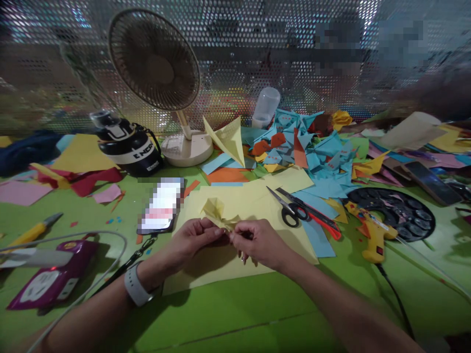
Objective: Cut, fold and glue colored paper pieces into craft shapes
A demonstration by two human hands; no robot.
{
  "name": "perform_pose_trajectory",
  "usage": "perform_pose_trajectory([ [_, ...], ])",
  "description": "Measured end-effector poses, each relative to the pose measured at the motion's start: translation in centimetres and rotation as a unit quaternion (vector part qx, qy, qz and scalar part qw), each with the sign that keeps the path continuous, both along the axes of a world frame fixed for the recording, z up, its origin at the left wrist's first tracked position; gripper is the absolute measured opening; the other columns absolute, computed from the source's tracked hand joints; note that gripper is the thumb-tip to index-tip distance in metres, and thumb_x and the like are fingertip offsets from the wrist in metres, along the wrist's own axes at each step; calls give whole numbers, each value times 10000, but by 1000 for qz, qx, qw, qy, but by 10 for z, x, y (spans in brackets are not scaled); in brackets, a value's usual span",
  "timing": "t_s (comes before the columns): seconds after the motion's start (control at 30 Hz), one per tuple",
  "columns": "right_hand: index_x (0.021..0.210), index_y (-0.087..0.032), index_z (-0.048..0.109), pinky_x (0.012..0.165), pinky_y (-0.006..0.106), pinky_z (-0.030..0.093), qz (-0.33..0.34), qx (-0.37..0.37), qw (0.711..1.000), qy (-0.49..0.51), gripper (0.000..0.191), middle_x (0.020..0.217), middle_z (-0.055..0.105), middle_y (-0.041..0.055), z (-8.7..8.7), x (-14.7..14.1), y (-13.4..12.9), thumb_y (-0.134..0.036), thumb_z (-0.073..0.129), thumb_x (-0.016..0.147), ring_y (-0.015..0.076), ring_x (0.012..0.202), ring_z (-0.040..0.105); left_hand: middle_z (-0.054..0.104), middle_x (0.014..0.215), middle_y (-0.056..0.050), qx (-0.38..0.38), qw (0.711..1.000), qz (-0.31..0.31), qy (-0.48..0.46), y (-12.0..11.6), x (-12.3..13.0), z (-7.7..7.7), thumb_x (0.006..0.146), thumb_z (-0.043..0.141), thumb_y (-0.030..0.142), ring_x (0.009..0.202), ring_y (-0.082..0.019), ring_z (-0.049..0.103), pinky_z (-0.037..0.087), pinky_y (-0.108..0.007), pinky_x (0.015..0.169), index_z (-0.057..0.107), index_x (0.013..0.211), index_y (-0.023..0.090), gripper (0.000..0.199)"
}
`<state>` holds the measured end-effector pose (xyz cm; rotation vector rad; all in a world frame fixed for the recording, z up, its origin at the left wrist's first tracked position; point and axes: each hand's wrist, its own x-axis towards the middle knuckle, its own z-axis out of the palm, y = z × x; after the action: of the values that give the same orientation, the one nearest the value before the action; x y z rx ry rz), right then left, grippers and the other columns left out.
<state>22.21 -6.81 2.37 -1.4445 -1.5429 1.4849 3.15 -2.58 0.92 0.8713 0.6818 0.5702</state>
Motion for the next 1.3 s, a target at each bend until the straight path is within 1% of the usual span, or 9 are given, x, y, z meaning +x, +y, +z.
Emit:
perform_pose_trajectory([
  [0.33,652,-182,541,371,165,424,-2,3,1000,8,263,502,558,-48,-1,0,1,-360,566,845,80,419,559,762,779,-49,12,1000,-3,-6,0,1,2,714,811,355,740,-127,697,512,-271,847,750,808,146,238],
  [0.5,638,-184,529,384,173,431,-1,8,1000,4,284,499,555,-43,-2,0,1,-374,563,847,84,425,563,765,828,-58,11,1000,-14,-16,0,0,1,751,785,333,778,-131,700,504,-278,874,758,871,152,219],
  [0.7,642,-180,533,397,172,439,3,6,1000,3,276,508,558,-42,-3,0,2,-364,562,846,79,430,562,766,837,-61,19,999,-20,-27,-1,0,2,772,766,321,758,-128,697,501,-282,873,763,896,159,204],
  [0.87,657,-179,542,401,169,445,-1,-5,1000,4,246,516,558,-47,-3,-2,1,-352,565,830,79,441,569,759,762,-57,27,999,-4,22,-2,0,-2,737,783,378,727,-131,682,509,-257,798,767,801,151,236],
  [1.03,679,-175,572,406,175,452,-2,-18,1000,4,160,525,573,-45,0,-4,0,-282,559,797,85,447,576,753,732,-59,86,992,35,80,-5,1,-1,752,762,385,652,-121,646,497,-224,669,760,736,150,235],
  [1.1,674,-176,565,419,189,468,-6,-23,1000,2,186,530,586,-35,2,-4,-1,-303,555,809,94,455,587,756,747,-67,100,990,50,90,-7,3,2,757,755,372,657,-125,646,492,-221,653,760,736,148,225],
  [1.17,662,-176,552,430,201,479,-4,-26,1000,5,262,529,592,-25,2,-4,-1,-367,538,842,100,460,593,756,754,-76,102,989,56,85,-9,4,6,757,751,372,663,-134,650,497,-229,658,759,737,142,231],
  [1.23,678,-173,559,447,207,493,1,-19,1000,14,317,544,599,-17,3,-4,-2,-422,515,871,102,476,602,754,757,-78,92,992,60,70,-10,5,9,759,751,367,668,-141,655,506,-244,677,755,734,138,231],
  [1.3,730,-165,589,454,203,501,7,3,1000,21,327,571,609,-12,3,-4,-2,-444,514,882,104,501,615,751,759,-76,72,994,65,54,-9,6,10,765,752,359,668,-143,658,512,-258,694,748,740,137,223],
])
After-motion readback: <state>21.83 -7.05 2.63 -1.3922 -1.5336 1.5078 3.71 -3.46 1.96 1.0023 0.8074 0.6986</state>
